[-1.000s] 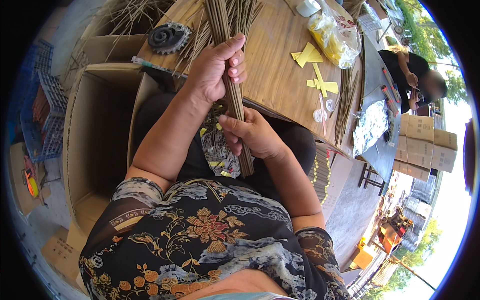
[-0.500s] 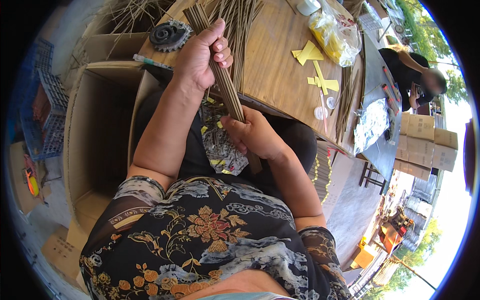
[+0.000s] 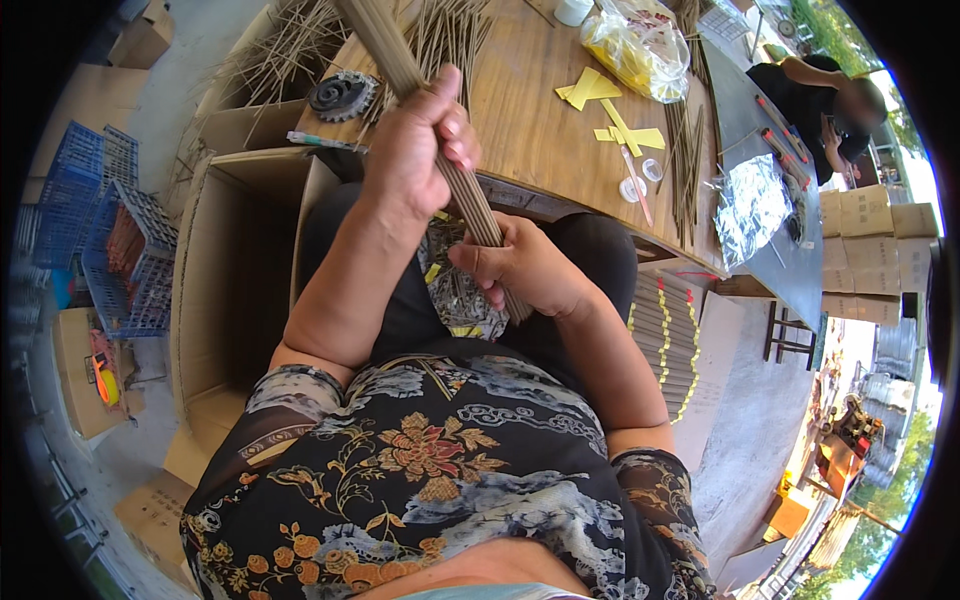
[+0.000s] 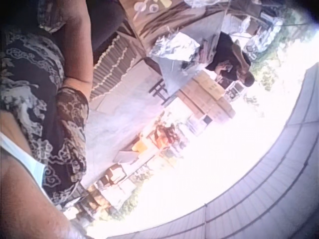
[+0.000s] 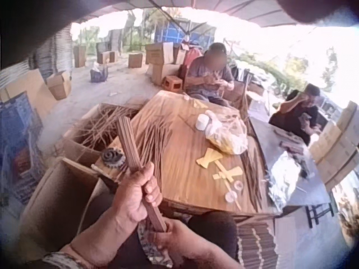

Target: The person gathers thin wooden sticks, aligns them into a bundle, and wraps the bundle with yellow tape. The person repeats this process multiple times, placing finished bundles aside.

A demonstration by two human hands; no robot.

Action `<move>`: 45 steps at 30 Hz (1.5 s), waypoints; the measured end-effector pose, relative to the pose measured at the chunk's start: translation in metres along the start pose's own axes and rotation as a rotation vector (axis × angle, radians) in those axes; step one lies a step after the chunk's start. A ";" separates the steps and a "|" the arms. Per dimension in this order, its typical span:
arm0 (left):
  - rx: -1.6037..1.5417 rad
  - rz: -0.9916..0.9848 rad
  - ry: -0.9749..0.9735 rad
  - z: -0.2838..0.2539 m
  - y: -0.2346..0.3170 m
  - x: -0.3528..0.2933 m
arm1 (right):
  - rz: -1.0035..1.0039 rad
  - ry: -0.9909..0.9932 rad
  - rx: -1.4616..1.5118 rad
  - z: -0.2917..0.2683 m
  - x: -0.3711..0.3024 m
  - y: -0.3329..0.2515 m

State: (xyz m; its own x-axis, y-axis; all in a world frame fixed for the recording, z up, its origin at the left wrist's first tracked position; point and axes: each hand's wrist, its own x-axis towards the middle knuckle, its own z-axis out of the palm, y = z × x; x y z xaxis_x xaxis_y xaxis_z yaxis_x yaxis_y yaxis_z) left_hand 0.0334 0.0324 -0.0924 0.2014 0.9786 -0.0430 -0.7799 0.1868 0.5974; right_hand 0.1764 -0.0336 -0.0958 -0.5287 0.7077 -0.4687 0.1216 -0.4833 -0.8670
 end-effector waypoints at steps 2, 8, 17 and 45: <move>0.013 0.025 0.082 0.011 0.004 -0.007 | -0.062 0.073 -0.117 0.004 -0.010 0.006; 0.066 0.176 0.036 0.018 0.015 -0.023 | -0.119 0.164 -0.418 0.001 -0.042 0.028; 0.208 0.320 -0.115 0.036 0.012 -0.051 | -0.716 0.602 -0.615 -0.004 -0.064 0.014; 0.059 0.126 -0.139 0.012 0.016 -0.052 | -0.337 0.075 -0.346 0.001 -0.046 -0.011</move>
State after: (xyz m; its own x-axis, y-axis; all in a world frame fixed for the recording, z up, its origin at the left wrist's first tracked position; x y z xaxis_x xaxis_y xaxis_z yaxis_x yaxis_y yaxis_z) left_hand 0.0177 -0.0165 -0.0716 0.1874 0.9717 0.1441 -0.7688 0.0537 0.6373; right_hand 0.1983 -0.0615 -0.0647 -0.5260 0.8368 -0.1520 0.2326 -0.0304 -0.9721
